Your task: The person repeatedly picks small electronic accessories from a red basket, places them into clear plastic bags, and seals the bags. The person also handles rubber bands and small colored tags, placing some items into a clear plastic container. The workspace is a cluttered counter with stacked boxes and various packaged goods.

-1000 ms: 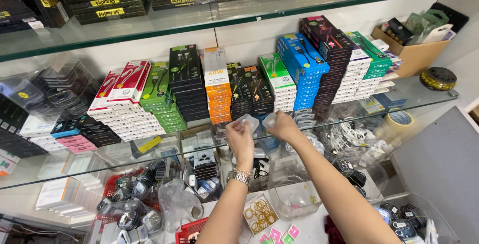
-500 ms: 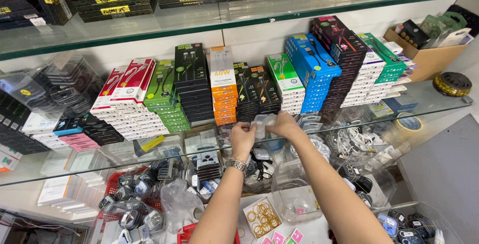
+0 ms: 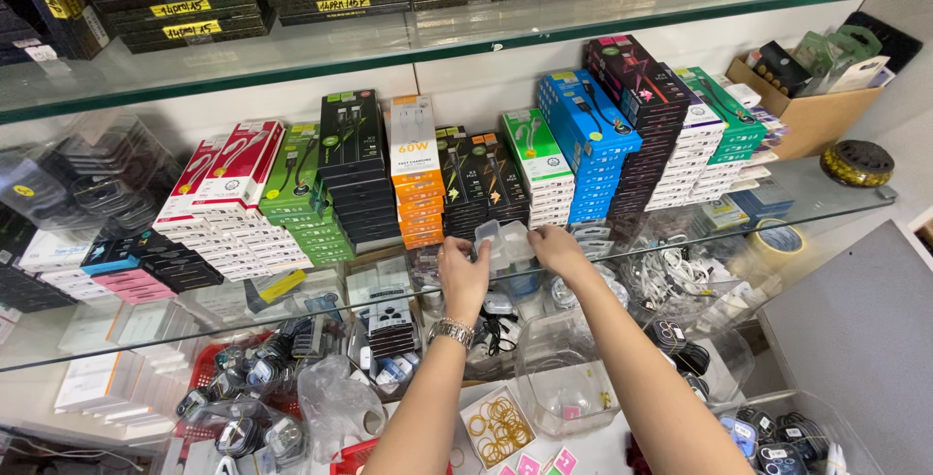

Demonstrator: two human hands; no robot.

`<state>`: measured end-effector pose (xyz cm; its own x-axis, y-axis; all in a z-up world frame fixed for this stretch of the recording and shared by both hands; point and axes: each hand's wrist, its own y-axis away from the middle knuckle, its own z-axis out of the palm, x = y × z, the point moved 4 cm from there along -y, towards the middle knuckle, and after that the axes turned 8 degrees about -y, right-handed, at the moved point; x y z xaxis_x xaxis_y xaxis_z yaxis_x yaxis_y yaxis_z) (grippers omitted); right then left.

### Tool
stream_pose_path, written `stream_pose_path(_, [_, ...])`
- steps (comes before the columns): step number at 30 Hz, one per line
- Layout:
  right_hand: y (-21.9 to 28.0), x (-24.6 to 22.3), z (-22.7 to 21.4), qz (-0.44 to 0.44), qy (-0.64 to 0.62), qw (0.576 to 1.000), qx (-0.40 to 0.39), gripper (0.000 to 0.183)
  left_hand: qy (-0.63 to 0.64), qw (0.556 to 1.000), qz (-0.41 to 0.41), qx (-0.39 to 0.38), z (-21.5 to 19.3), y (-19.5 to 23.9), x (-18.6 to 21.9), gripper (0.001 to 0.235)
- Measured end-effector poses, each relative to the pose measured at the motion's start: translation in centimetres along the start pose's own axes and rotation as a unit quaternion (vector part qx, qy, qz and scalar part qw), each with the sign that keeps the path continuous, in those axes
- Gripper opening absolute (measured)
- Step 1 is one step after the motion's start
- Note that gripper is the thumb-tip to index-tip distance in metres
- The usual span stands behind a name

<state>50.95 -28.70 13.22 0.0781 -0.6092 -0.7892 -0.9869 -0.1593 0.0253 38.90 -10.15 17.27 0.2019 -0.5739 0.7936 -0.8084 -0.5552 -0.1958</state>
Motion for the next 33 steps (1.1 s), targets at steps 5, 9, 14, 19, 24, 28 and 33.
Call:
stream_pose_path(5, [5.2, -3.6, -1.9, -0.146, -0.106, 0.984, 0.004, 0.082, 0.041, 0.976, 0.216, 0.009, -3.0, 2.3, 3.3, 0.075])
stream_pose_path(9, [8.0, -6.1, -2.1, -0.255, -0.008, 0.967, 0.021, 0.083, -0.016, 0.969, 0.245, -0.025, -3.0, 2.5, 4.1, 0.058])
stream_pose_path(14, [9.4, -7.5, -0.6, -0.263, 0.072, 0.955, 0.112, 0.069, -0.049, 0.972, 0.230, -0.003, -2.0, 2.5, 4.0, 0.042])
stream_pose_path(19, [10.5, -7.7, -1.6, -0.258, 0.005, 0.956, 0.138, 0.062, -0.108, 0.970, 0.216, -0.005, -1.4, 3.1, 3.0, 0.038])
stream_pose_path(24, [11.9, -8.5, -2.6, -0.252, 0.001, 0.958, 0.136, 0.045, -0.124, 0.961, 0.245, 0.001, -1.5, 3.7, 2.8, 0.035])
stream_pose_path(28, [13.7, -9.9, -3.6, -0.288, 0.023, 0.940, 0.180, 0.045, -0.080, 0.968, 0.236, 0.012, -2.7, 4.3, 3.7, 0.041])
stream_pose_path(33, [17.3, -9.6, -0.6, -0.205, -0.132, 0.966, 0.091, 0.026, 0.028, 0.978, 0.200, 0.044, -7.3, 8.0, 1.4, 0.027])
